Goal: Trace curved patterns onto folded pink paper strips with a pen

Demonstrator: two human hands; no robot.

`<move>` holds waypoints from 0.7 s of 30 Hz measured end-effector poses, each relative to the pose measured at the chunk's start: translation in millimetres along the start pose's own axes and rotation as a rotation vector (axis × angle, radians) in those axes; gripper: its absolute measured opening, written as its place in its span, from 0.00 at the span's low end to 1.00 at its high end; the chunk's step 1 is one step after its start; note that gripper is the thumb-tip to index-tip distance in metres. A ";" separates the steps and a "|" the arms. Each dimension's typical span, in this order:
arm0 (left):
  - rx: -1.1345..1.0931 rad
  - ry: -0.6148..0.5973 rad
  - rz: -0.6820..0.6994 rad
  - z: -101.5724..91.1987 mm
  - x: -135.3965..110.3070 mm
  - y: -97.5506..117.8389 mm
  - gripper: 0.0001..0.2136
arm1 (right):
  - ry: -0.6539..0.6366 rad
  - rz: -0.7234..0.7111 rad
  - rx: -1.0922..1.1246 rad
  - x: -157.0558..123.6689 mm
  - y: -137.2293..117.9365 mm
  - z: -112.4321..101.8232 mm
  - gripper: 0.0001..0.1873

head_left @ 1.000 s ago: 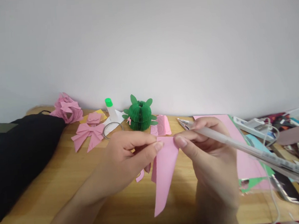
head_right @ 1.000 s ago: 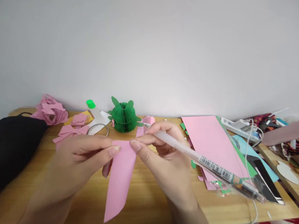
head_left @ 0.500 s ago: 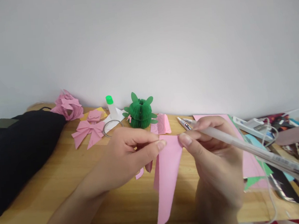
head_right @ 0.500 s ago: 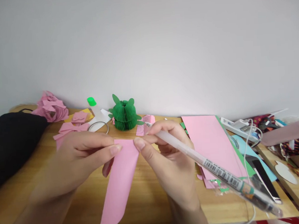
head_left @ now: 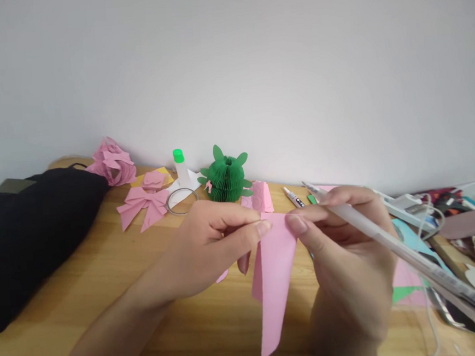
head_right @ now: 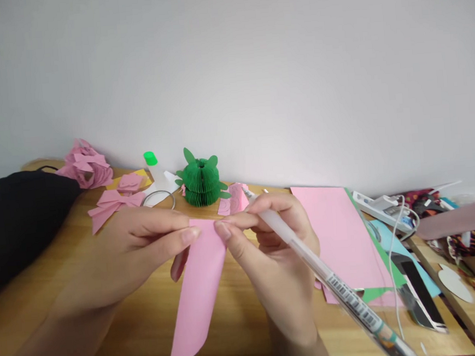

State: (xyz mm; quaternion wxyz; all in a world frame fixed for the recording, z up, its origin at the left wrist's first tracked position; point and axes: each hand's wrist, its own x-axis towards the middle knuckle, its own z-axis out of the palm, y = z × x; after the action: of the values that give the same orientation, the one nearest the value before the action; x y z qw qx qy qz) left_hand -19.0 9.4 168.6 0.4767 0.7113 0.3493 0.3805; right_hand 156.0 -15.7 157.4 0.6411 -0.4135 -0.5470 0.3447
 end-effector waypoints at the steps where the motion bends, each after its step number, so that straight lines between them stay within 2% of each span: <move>1: -0.001 0.001 0.008 0.0 0.3 0.8 0.19 | 0.001 -0.004 0.006 0.0 0.0 -0.1 0.18; 14: 0.042 0.049 0.081 1.0 1.0 0.0 0.18 | 0.036 -0.015 -0.039 -1.4 -0.1 -0.2 0.19; 21: 0.064 0.044 0.040 -0.3 0.9 -4.3 0.18 | 0.011 -0.007 -0.039 0.1 3.1 -1.7 0.14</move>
State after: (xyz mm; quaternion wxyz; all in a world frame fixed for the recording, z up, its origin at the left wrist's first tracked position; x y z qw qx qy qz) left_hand -19.4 11.6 164.8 0.4379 0.7246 0.3575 0.3941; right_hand 157.8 -14.6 154.6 0.6372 -0.4259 -0.5514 0.3295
